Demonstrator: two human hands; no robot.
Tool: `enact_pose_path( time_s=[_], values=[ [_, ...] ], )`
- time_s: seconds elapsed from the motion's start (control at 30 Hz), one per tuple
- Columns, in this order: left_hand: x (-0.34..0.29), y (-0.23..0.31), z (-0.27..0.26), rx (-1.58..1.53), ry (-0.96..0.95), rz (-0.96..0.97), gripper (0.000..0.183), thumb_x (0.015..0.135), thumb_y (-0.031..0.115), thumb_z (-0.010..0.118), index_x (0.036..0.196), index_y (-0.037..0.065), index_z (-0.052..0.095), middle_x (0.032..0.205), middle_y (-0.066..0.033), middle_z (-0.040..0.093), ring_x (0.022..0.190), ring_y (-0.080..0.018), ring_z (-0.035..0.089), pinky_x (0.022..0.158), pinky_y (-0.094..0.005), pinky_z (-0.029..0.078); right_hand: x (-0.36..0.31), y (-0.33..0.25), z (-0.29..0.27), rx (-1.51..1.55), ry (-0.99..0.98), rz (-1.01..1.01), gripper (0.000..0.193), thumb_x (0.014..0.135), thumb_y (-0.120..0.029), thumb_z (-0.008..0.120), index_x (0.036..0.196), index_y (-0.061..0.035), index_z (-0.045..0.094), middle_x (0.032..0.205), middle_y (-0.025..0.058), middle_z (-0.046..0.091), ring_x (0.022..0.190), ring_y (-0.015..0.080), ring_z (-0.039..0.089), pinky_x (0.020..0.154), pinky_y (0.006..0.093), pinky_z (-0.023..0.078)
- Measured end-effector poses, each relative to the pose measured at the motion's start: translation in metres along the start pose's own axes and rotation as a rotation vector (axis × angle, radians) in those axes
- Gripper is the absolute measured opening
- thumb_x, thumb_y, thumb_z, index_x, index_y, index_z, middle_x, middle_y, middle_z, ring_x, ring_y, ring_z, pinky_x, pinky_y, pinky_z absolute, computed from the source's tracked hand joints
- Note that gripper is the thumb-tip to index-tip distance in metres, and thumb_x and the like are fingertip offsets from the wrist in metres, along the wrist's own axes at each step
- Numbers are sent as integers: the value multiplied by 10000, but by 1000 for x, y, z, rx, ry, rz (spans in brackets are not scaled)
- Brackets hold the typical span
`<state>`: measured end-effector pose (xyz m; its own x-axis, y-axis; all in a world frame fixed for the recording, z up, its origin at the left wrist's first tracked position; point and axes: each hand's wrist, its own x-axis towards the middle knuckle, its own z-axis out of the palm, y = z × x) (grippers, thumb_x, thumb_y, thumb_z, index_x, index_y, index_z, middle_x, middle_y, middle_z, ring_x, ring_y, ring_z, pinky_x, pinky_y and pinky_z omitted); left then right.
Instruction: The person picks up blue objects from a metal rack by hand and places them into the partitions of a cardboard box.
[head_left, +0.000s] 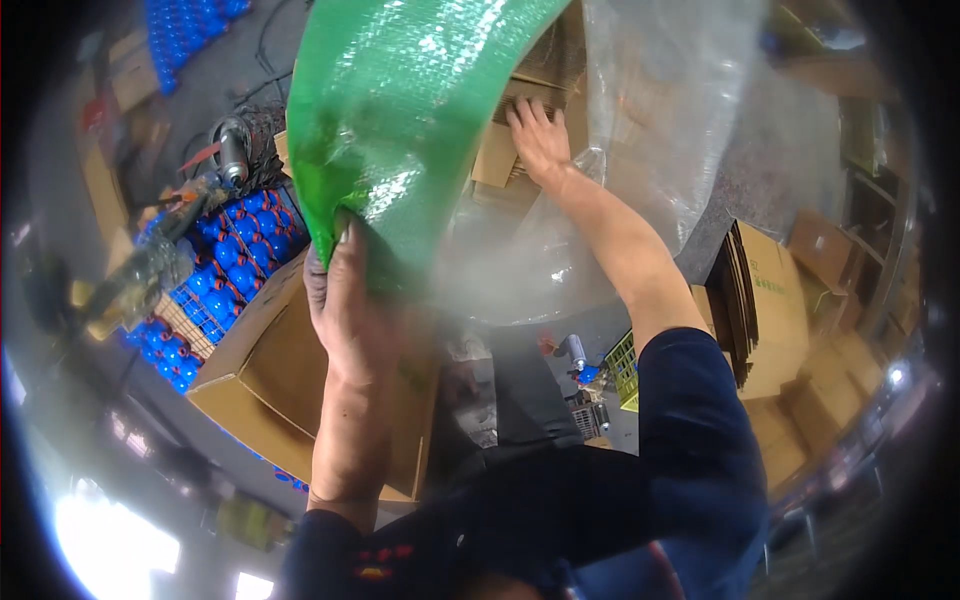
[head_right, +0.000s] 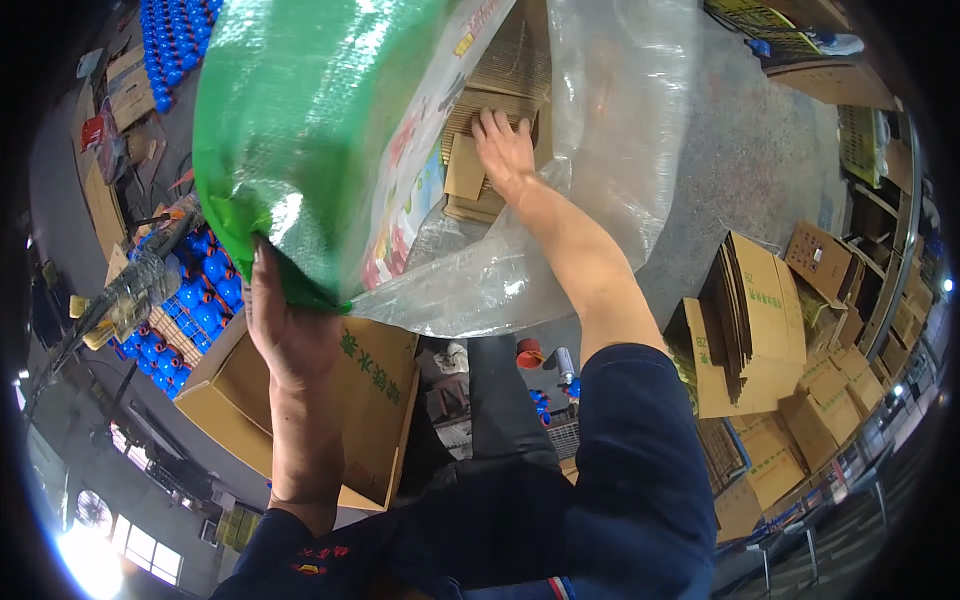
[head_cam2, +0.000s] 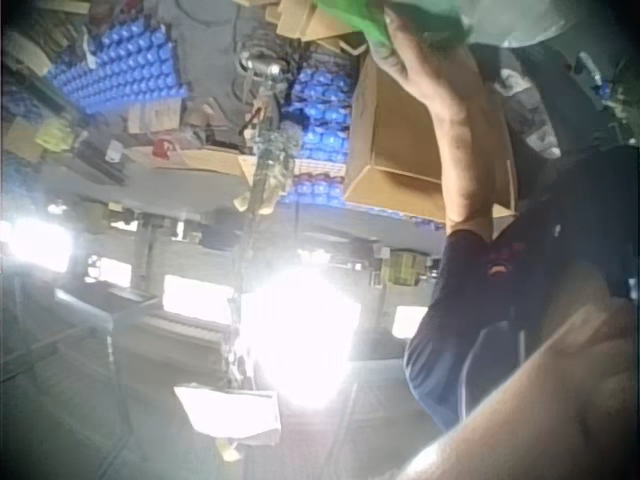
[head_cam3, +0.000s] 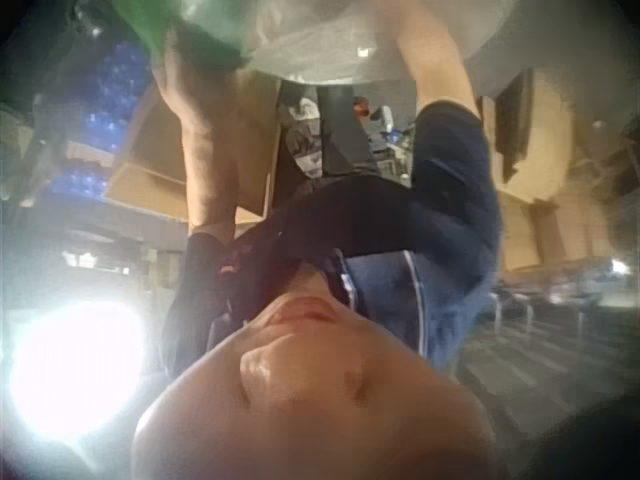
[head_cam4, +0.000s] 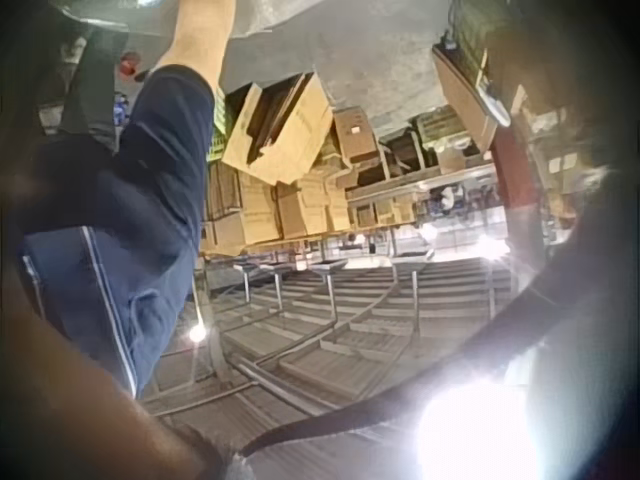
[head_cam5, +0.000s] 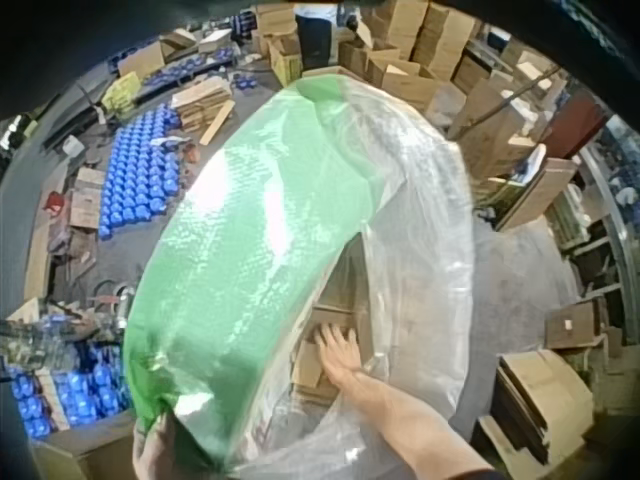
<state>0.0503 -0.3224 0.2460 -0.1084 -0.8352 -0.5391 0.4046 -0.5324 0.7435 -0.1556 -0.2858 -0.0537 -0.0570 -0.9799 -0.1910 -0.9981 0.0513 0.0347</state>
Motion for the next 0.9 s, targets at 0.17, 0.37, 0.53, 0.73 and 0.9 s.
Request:
enact_pose_path(
  time_s=[0.17,0.37,0.53,0.73,0.9],
  values=[
    [1,-3,-15,106,87,2,161,979,173,551,1059,68,644,850,53,580,737,-53,503,636,-209,375,-16,-18,23,136,51,47,314,838,-147,565,1148,-102,594,1332,30,469,1261,210,419,945,536,391],
    [6,2,-29,5,35,5,170,980,178,561,1065,63,652,847,47,590,730,-46,506,637,-195,382,-47,-45,-27,1016,-512,-22,370,928,-387,527,1152,-102,601,920,202,667,884,396,634,840,454,487],
    [2,1,-23,53,3,56,141,969,155,581,1022,53,663,792,46,587,672,-47,501,589,-197,379,-35,-36,18,194,5,142,605,865,-135,563,1434,-252,394,1514,55,324,1421,272,249,1086,665,207],
    [-1,-5,-33,61,9,56,195,964,139,558,1096,39,661,815,36,604,693,-52,527,599,-207,417,-9,-2,40,94,0,-15,887,755,-216,741,1501,-307,269,1550,77,257,1431,265,248,1037,699,264],
    [4,-7,-56,103,-50,-18,223,990,163,507,1144,26,593,1089,-41,620,985,-136,578,878,-316,460,4,37,52,27,-19,163,933,747,-447,746,1506,-179,272,1504,118,331,1392,284,310,1054,680,257]
  ],
)
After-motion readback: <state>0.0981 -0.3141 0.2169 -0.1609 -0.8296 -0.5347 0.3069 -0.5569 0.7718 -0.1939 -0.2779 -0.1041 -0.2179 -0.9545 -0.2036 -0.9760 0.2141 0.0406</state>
